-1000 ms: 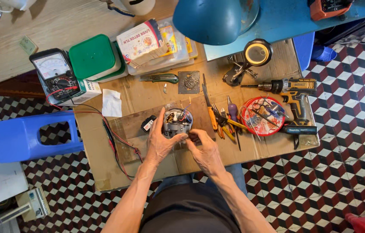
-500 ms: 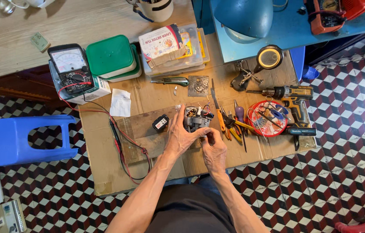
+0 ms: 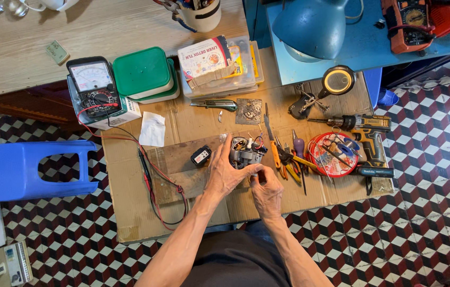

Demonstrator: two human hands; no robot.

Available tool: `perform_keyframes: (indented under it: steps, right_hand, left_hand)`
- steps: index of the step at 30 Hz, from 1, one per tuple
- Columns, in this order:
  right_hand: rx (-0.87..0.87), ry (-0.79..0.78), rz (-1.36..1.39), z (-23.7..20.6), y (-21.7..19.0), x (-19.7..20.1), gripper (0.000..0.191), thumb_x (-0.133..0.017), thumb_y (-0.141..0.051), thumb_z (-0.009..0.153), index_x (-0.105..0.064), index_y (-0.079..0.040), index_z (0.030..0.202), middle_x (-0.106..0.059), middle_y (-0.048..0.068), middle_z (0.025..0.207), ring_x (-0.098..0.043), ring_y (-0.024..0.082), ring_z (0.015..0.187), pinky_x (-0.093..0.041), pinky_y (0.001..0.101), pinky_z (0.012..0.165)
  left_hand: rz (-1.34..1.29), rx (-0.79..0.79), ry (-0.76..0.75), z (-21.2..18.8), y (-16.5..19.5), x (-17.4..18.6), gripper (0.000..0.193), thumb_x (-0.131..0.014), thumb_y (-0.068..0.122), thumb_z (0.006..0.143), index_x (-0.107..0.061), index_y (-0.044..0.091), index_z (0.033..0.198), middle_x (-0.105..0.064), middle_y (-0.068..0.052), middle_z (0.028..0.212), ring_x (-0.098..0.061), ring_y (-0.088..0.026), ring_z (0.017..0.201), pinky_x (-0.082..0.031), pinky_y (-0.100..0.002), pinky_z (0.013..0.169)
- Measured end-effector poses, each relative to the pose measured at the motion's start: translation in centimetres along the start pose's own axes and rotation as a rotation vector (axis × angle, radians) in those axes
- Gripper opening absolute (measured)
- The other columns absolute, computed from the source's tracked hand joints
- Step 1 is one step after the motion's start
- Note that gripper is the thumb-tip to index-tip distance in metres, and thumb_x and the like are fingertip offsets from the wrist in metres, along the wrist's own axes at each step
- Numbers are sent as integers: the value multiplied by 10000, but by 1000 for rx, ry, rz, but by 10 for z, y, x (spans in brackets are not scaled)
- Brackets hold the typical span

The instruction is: The person disassembles a small motor or starter assembly on a workbench, using a power drill to remove screws and pliers to handle internal components. They separate the housing, inspect the copper windings, and reassemble the unit with the drill.

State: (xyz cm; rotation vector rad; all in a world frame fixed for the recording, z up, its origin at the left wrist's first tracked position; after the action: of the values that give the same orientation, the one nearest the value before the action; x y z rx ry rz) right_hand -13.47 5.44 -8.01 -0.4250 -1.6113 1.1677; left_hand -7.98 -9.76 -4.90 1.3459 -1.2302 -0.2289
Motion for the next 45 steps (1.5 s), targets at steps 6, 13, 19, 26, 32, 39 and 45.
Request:
perform_keyframes:
  steps: [6,13,19,26,32,39,45]
  right_hand:
    - [164,-29,-14,5,1,7,179,-711,-57,905,-637,0,1058,-707,151,897,-728,278,790,-572,368,699]
    - [178,-59,29,15,2,11,201,-706,-11,899,-642,19,1088,-695,148,923,-723,266,791,-573,362,699]
    - [216,-127,24,23,-1,16,209,-714,7,874,-636,1,1067,-680,152,916,-712,293,785,-559,375,689]
    - [238,-144,4,28,-8,22,202,-703,27,863,-612,0,1041,-651,164,914,-674,368,810,-529,414,678]
    - [397,-228,-33,34,-7,28,218,-688,42,851,-631,-23,1051,-678,146,933,-685,349,846,-541,408,719]
    - [361,-167,-25,28,-16,22,244,-668,69,853,-628,-20,1076,-684,151,961,-687,337,865,-547,400,739]
    - [396,-211,-45,31,-18,25,257,-673,73,854,-617,1,1094,-670,165,966,-674,351,879,-544,410,749]
  left_hand:
    - [13,-5,-19,1,2,-1,1290,-839,690,663,-242,63,1619,-448,-225,1508,-428,-376,1397,-396,-491,1120]
    - [-14,54,-34,5,7,4,1302,-831,697,629,-261,78,1622,-481,-199,1498,-460,-344,1394,-409,-465,1136]
    - [8,76,-38,9,9,6,1293,-848,675,631,-274,62,1614,-474,-206,1500,-449,-345,1398,-399,-461,1135]
    - [15,66,-33,9,13,6,1297,-844,684,624,-271,52,1602,-508,-187,1466,-477,-331,1372,-419,-447,1117]
    - [30,81,-44,8,11,8,1279,-842,671,629,-283,76,1614,-485,-204,1502,-452,-342,1401,-393,-455,1143]
    - [-13,81,-70,11,0,8,1271,-833,687,637,-290,72,1607,-457,-227,1535,-411,-355,1450,-349,-470,1179]
    - [-17,86,-93,13,-1,11,1285,-824,711,623,-299,66,1603,-447,-231,1553,-403,-359,1466,-347,-471,1183]
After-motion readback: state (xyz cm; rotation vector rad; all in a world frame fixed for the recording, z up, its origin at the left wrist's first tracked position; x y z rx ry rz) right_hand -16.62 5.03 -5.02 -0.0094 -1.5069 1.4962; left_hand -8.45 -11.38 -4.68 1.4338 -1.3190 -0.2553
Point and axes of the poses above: each hand's wrist, its own z-axis towards the middle knuckle, its own x-axis out of the back of the hand, y = z × x, the point moved 3 cm from there along z, towards the middle knuckle
